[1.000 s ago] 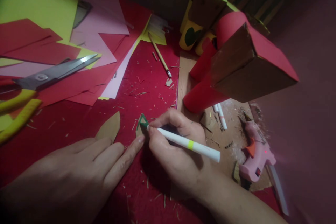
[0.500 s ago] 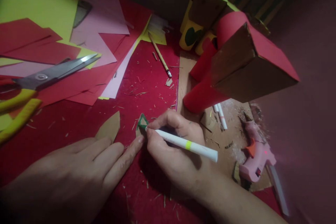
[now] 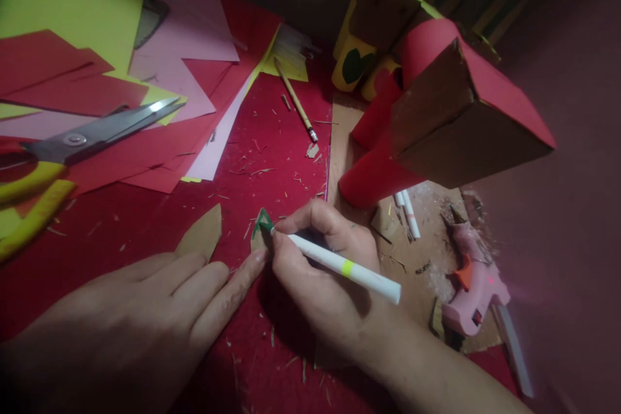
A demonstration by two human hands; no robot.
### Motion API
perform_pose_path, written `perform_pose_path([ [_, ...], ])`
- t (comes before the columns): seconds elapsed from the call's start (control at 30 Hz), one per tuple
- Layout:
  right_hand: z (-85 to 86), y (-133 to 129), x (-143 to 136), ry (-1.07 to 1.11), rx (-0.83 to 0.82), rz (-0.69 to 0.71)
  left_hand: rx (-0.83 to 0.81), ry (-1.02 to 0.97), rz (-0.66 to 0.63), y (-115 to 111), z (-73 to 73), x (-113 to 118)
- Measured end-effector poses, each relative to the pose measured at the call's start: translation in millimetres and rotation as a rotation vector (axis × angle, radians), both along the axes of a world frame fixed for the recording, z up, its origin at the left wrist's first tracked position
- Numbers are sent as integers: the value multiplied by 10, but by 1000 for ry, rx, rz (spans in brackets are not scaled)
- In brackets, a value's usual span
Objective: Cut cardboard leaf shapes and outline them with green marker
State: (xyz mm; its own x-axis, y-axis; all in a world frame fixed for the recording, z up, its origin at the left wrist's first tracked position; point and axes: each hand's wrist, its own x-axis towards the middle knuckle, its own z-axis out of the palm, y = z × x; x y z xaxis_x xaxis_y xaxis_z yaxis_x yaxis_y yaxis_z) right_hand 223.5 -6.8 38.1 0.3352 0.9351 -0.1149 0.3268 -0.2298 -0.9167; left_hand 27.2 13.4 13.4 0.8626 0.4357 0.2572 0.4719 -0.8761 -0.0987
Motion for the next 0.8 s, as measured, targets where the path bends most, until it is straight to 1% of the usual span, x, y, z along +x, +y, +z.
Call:
perform_pose_path([
  [0.23,74,49,-18,-2,21,-6,25,19,-15,13,5,-5],
  [0.33,70,39,-18,-1,11,-16,2,0,-6,16,6,-5],
  [0.43,38,19,-13,1,13,-22,-22,-33,22,5,-34,-3],
  [0.63,19,-9,24,-21,-11,7,-74,-121,67,-73,-178,-1],
  [0.73,50,-10,40,-34,-10,51,-124,-96,105,-116,-186,-3],
  [0.8,65,-8,44,-38,-14,83,-126,-94,98,-129,-173,-5],
])
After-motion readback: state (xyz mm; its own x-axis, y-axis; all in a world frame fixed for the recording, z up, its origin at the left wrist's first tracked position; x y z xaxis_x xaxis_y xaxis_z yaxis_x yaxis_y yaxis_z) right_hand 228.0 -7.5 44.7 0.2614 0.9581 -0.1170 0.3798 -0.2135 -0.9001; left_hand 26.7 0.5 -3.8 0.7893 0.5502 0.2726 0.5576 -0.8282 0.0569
